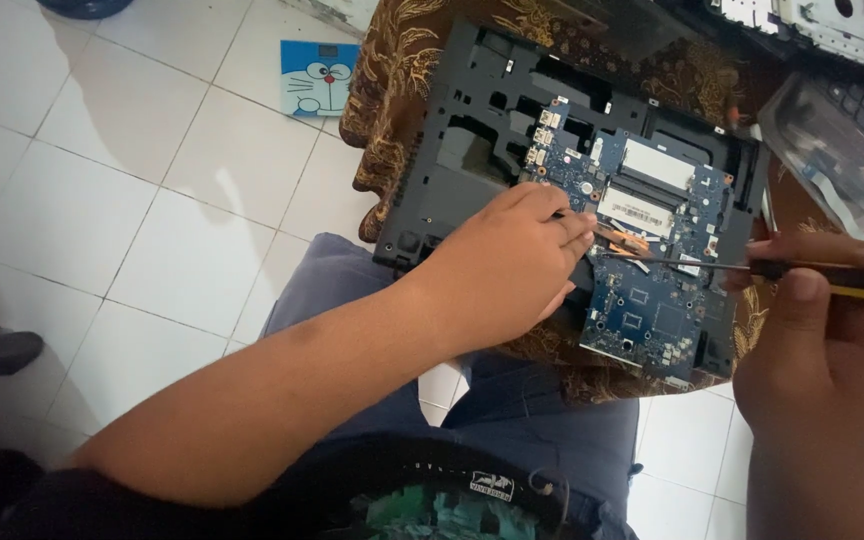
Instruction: Disassembling a laptop motherboard by removing screws and components using a screwdriver.
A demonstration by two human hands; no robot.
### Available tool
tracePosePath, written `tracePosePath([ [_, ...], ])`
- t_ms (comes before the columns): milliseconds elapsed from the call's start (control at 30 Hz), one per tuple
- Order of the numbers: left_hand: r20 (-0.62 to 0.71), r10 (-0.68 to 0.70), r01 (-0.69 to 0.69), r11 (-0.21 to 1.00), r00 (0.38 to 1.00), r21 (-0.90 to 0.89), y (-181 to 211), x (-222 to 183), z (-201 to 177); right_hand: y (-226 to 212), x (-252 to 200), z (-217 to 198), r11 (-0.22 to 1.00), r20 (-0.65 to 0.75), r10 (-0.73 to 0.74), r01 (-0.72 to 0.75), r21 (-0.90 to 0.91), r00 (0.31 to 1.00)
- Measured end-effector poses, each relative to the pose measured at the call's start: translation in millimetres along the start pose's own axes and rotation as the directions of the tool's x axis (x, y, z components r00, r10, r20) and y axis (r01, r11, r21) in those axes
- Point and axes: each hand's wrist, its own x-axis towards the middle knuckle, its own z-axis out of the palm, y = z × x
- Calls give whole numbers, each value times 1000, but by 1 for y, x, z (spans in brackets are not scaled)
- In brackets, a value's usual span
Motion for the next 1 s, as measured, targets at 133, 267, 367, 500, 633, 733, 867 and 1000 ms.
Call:
tracePosePath([
  [133,-12,13,-13,1000,1000,25,0,1,0,-3,2,-1,1000,36,1,-2,11,999],
  [267,-15,12,-11,1000,1000,21,0,1,0,-8,7,1,1000,22,-2,2,8,1000],
  [367,6,9,-10,999,1000,54,1,2,-2,-15,14,-2,998,46,60,-60,-2,997],
  [500,-7,16,-16,998,1000,67,1,2,-3,-24,34,-9,1000,198,27,-29,3,980],
  [633,-23,9,-8,997,1000,71,1,1,0,-31,49,-7,997,275,-45,59,-44,960],
  [733,9,16,-17,996,1000,87,1,3,-5,-32,50,4,976,106,177,-161,-145,979],
  [867,30,12,-14,998,999,61,0,5,-5,-24,48,5,977,155,-185,199,-80,971],
  [1000,39,31,-36,990,999,137,0,4,-5,-29,35,6,993,100,-105,110,-52,989],
])
